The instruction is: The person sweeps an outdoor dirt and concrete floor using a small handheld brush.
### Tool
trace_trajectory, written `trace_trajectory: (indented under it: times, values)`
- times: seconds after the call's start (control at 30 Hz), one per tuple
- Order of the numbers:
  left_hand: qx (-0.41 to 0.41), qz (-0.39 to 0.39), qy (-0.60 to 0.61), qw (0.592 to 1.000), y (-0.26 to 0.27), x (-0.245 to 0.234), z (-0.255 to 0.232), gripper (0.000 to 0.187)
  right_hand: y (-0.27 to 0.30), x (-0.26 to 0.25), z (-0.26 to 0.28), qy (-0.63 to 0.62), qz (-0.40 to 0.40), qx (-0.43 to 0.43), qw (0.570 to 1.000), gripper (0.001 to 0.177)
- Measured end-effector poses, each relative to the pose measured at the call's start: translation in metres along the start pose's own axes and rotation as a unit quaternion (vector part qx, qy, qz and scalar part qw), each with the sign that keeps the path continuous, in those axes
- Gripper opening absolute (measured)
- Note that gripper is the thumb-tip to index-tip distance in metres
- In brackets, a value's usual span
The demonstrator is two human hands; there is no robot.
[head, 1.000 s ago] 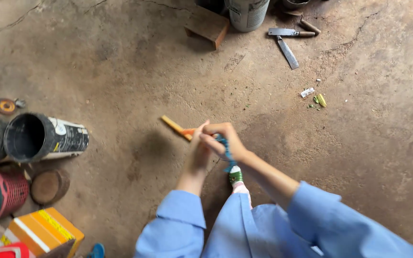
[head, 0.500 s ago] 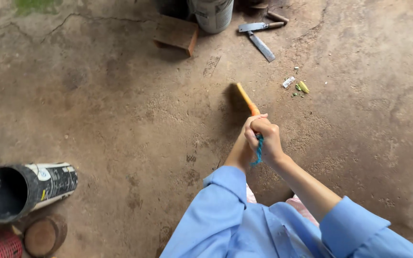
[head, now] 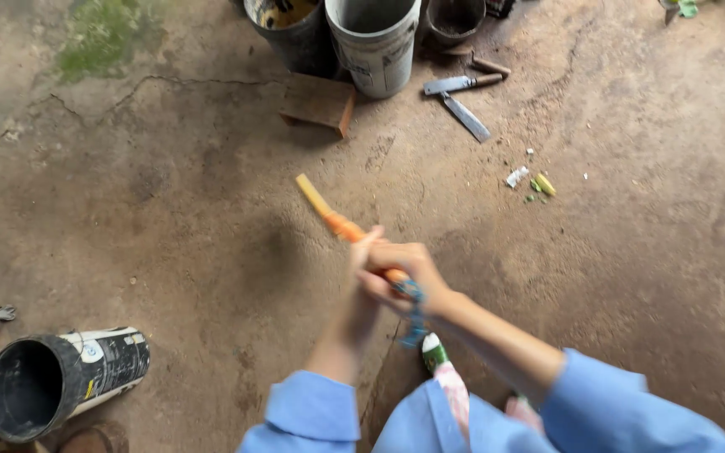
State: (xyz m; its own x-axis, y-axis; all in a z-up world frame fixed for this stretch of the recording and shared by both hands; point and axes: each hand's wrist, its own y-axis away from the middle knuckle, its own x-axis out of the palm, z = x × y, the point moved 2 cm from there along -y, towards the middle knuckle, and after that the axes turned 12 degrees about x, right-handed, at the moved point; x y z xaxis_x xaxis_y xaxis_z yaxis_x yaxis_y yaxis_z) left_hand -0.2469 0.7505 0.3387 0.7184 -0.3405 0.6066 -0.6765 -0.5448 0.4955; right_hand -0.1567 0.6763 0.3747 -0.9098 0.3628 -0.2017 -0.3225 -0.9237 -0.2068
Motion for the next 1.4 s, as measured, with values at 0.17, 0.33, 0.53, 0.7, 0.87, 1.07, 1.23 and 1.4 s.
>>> trace_trajectory:
  times: [0.17, 0.33, 0.53, 0.7, 0.87, 1.07, 1.23, 1.4]
  values:
    - [0.014, -0.020, -0.070, 0.997, -0.088, -0.097, 0.020, 0.029, -0.053, 0.063, -0.114, -0.095, 0.009, 0.139, 0.986, 0.028]
    - [0.003, 0.044, -0.036, 0.998, -0.184, -0.126, 0.141, 0.029, -0.019, 0.027, -0.184, -0.203, -0.122, 0.258, 0.937, 0.014]
    - [-0.068, 0.081, -0.002, 0.994, -0.170, 0.023, 0.183, 0.026, 0.052, -0.087, -0.140, -0.092, -0.287, 0.294, 0.907, 0.019]
    - [0.051, 0.132, -0.052, 0.989, -0.119, 0.127, 0.144, 0.017, 0.050, -0.158, -0.076, 0.084, -0.297, 0.161, 0.938, 0.028]
    - [-0.134, 0.062, -0.027, 0.989, -0.183, 0.180, 0.159, 0.031, 0.042, -0.212, -0.051, 0.077, -0.278, 0.092, 0.953, 0.023]
    - [-0.071, 0.015, -0.089, 0.993, -0.285, 0.151, 0.192, 0.030, 0.006, -0.256, -0.161, -0.011, -0.209, 0.097, 0.973, 0.017]
    - [-0.153, -0.039, -0.140, 0.978, -0.396, 0.146, 0.337, 0.033, 0.047, -0.338, -0.251, -0.077, -0.253, 0.221, 0.939, 0.018]
    - [-0.244, -0.020, -0.271, 0.931, -0.428, 0.180, 0.535, 0.036, 0.149, -0.427, -0.255, -0.053, -0.322, 0.306, 0.894, 0.022]
